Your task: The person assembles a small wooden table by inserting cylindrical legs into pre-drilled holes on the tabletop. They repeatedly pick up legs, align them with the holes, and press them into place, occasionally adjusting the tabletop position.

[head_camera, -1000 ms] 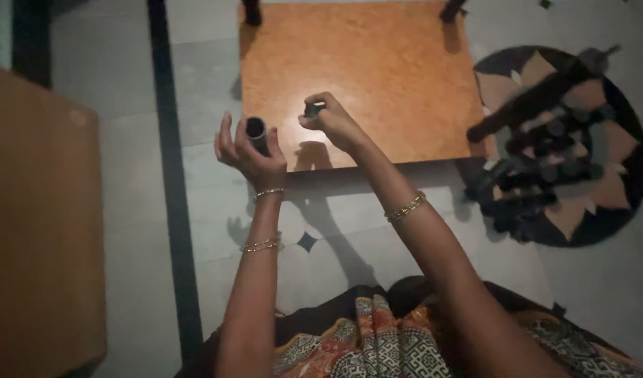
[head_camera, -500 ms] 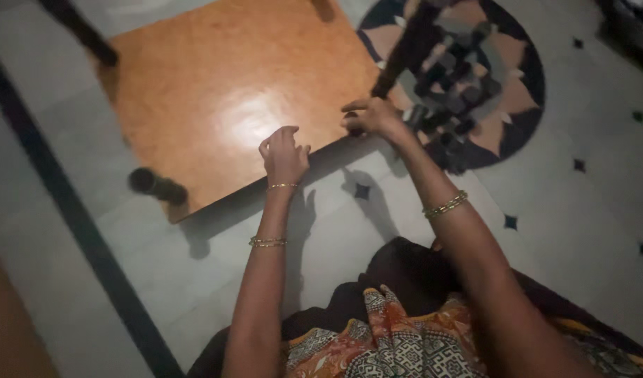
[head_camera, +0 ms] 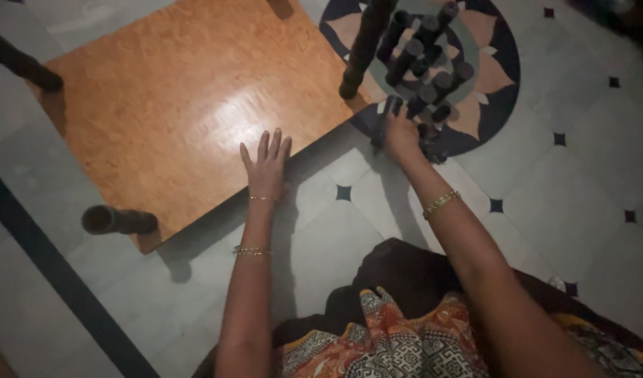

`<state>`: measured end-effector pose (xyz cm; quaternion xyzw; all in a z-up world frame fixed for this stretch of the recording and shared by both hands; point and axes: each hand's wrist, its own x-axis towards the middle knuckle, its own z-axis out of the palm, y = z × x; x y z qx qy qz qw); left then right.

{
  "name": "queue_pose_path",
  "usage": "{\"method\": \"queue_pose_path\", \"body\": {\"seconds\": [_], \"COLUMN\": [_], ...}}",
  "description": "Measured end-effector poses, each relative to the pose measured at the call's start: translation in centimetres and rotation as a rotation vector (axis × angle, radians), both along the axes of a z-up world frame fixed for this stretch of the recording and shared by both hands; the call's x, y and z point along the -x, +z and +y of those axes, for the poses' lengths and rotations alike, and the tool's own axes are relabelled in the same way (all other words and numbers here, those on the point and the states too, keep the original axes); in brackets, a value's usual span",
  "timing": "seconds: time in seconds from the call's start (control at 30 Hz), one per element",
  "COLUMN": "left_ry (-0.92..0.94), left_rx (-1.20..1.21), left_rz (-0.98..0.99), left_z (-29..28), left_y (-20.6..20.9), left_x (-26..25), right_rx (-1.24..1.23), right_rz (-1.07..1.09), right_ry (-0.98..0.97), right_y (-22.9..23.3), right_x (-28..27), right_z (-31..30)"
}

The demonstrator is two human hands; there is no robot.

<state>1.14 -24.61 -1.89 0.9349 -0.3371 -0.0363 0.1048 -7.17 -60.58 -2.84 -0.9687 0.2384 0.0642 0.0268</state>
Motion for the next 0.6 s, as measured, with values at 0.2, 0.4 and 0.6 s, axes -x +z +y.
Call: {"method": "queue_pose_path", "body": {"seconds": [0.2, 0.4, 0.6], "left_ry": [0.006, -0.007, 0.031], "left_rx": [0.245, 0.138, -0.066], "left_rz": [-0.395, -0.454, -0.442], "left_z": [1.4, 2.5, 2.4], "left_y": [-3.9, -6.1, -5.7], "left_x": [-1.6, -2.7, -2.0], "right_rx": [-0.108, 0.462, -0.505], "right_rz": [-0.115, 0.036, -0.605], "right_ry": [-0.054, 0.273, 0.107], "right_y": [-5.3, -4.8, -2.5], "right_x": [-0.2, -3.7, -8.9], "right_z": [-1.9, -1.0, 1.2]}}
